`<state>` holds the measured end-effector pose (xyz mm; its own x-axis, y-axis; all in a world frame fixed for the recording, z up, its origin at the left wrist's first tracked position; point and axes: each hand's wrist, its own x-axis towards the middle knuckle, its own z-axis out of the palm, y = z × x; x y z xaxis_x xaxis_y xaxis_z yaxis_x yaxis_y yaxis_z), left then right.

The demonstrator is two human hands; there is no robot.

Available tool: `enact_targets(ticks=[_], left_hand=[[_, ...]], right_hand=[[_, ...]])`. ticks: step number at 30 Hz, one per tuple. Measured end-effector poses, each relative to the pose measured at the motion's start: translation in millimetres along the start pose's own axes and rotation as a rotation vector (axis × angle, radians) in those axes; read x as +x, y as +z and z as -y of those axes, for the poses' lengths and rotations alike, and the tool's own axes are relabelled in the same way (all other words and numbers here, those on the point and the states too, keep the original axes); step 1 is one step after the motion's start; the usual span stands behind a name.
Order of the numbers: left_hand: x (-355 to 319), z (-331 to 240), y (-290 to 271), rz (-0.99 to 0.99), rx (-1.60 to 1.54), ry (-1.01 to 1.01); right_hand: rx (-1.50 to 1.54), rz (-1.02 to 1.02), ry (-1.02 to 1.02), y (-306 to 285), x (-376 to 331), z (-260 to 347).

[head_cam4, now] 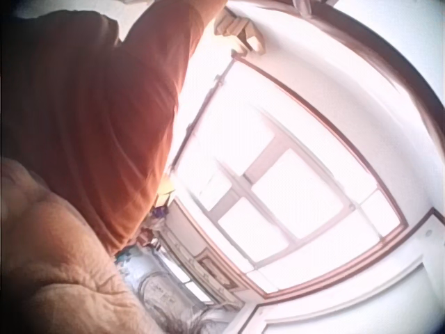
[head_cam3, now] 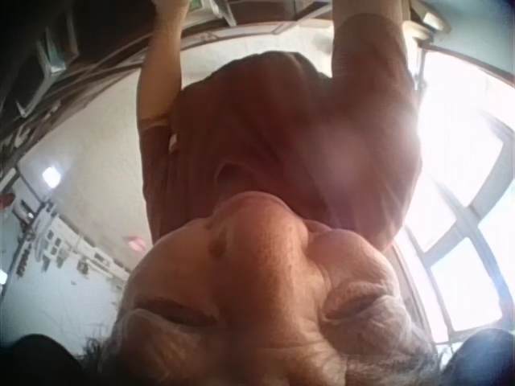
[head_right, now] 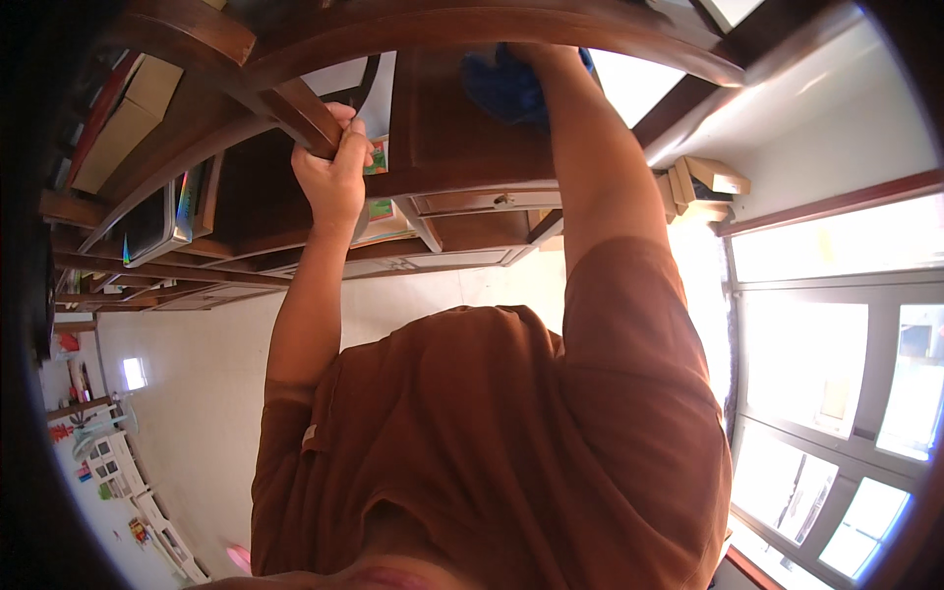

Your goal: The person cleans various sections of a large wooden shelving unit using a blue cloth, moving aside items like books, boxes, and a laptop to wipe the surfaces before returning them to their positions.

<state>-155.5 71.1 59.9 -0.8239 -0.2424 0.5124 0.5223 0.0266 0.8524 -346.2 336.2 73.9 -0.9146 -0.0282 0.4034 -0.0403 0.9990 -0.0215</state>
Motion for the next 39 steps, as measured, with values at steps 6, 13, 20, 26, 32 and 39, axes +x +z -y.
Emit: enact_targets(ticks=[6,13,20,26,32,39], left_hand=[[-1.4,3.5,0.2,-0.015,0.080,-0.006],[-16.7,9.2,-0.5,-0.115,0.177,0.082],[-148.2,21.0,-26.9,0.217,0.660,0.300],[-208.3,28.4,-59.9,0.432,-0.141,-0.664],[-212.7,31.3,-137.2,0.164,-0.440,-0.971],[-156.1,56.4,-243.6,-0.154,-0.269,-0.835]], right_hand=[[-0.022,0.169,0.152,-22.0,-75.3,4.5],[0.235,0.076,-0.251,-84.3,-184.8,46.3],[1.182,0.317,-0.005,-67.4,-276.7,68.5],[1.882,0.720,0.279,0.4,-335.6,118.2],[1.473,0.632,-0.147,39.4,-357.2,198.1],[1.687,0.926,0.207,41.9,-334.9,300.5]])
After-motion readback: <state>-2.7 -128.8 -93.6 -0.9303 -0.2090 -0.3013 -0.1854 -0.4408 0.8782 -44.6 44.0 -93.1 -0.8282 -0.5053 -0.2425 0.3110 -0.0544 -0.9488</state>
